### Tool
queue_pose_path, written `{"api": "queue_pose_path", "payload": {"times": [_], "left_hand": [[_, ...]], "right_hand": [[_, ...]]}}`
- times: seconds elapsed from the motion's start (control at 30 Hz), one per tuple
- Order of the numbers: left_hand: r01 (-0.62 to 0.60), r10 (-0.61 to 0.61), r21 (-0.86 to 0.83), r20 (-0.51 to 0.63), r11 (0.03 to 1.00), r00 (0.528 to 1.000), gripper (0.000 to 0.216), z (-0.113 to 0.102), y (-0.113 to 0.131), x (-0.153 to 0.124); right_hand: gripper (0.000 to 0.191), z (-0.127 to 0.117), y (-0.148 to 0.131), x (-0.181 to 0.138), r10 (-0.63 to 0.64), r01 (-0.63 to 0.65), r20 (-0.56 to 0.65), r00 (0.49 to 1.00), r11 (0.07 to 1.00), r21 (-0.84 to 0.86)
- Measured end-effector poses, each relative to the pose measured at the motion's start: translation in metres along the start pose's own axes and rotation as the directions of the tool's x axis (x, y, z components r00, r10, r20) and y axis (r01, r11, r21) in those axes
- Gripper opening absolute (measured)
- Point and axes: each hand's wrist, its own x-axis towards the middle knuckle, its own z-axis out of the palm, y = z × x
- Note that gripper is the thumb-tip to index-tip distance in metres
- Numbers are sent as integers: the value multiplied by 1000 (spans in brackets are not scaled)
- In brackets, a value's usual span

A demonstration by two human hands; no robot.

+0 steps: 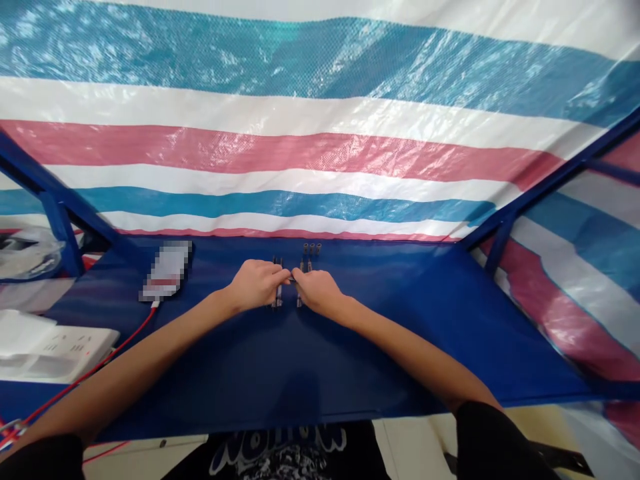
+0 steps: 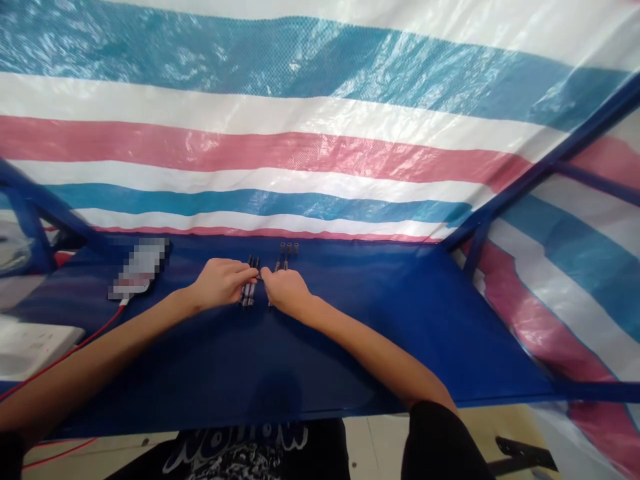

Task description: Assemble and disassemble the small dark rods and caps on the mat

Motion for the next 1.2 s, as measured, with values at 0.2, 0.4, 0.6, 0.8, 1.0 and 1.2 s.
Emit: {"api": "queue_pose_path", "payload": {"times": [0.2,0.4,0.6,0.8,1.0,1.2], "left_hand": [[-299,310,136,-75,945,948,21,-13,0,0],[-169,172,38,-108,985,979,23,2,-6,-4],[93,-104,-90,-121,992,987,33,35,-11,-10],[187,-197,-175,-43,967,979,34,30,-12,-7],[27,-27,-1,-158,1000,987,32,22,-9,-9],[-122,144,113,-214,986,966,26,7,-4,-8]], "right_hand": [[24,-20,8,-2,-272,-29,298,915,692,721],[29,-25,8,1,-157,-49,212,965,684,728],[16,-14,6,3,36,-14,-101,994,978,210],[37,-4,15,5,-168,142,-215,962,981,-130],[31,-14,14,4,-140,141,-20,990,986,85],[38,-32,19,1,-241,-16,202,949,604,797]]}}
